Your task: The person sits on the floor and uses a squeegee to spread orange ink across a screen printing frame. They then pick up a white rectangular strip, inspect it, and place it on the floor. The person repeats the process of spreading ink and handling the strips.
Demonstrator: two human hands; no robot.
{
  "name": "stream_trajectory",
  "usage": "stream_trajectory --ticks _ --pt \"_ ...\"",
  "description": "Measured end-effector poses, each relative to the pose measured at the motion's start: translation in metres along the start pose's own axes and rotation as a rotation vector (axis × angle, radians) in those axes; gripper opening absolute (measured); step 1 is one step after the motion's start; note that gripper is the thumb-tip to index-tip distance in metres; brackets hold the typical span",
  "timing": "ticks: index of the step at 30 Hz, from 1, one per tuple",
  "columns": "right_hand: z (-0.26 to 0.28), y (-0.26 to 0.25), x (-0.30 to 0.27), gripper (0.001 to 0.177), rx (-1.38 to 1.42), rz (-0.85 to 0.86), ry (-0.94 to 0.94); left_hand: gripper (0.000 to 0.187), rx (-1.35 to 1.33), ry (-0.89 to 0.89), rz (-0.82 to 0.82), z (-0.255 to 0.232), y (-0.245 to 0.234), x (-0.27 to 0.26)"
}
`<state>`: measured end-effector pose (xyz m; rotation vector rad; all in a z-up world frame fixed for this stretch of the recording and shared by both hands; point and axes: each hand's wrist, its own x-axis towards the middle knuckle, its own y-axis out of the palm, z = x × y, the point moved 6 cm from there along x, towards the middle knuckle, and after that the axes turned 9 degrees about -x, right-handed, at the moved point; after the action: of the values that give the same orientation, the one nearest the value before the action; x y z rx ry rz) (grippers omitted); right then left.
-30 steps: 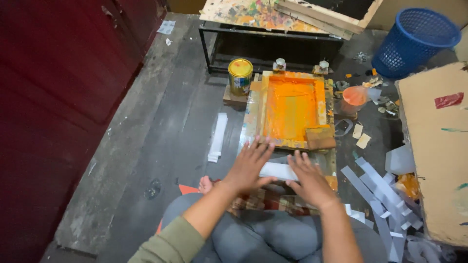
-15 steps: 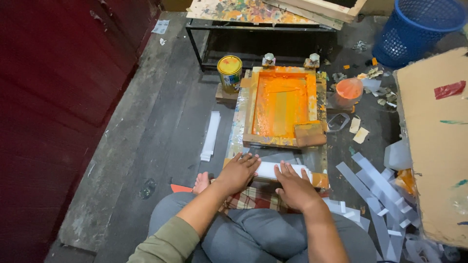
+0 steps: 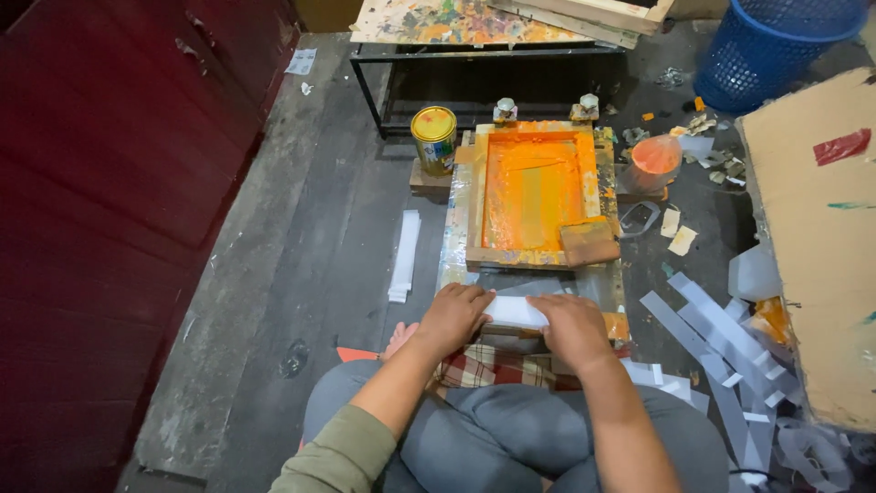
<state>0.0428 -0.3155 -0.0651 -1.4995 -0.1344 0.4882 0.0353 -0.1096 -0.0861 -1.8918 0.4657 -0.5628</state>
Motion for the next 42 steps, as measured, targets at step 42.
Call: stream_trajectory --ticks 42 --pt "0.007 -0.075 -0.026 0.049 0.299 -0.65 0.012 0.055 -1.585 -0.765 -0.377 0.044 -0.054 -0.024"
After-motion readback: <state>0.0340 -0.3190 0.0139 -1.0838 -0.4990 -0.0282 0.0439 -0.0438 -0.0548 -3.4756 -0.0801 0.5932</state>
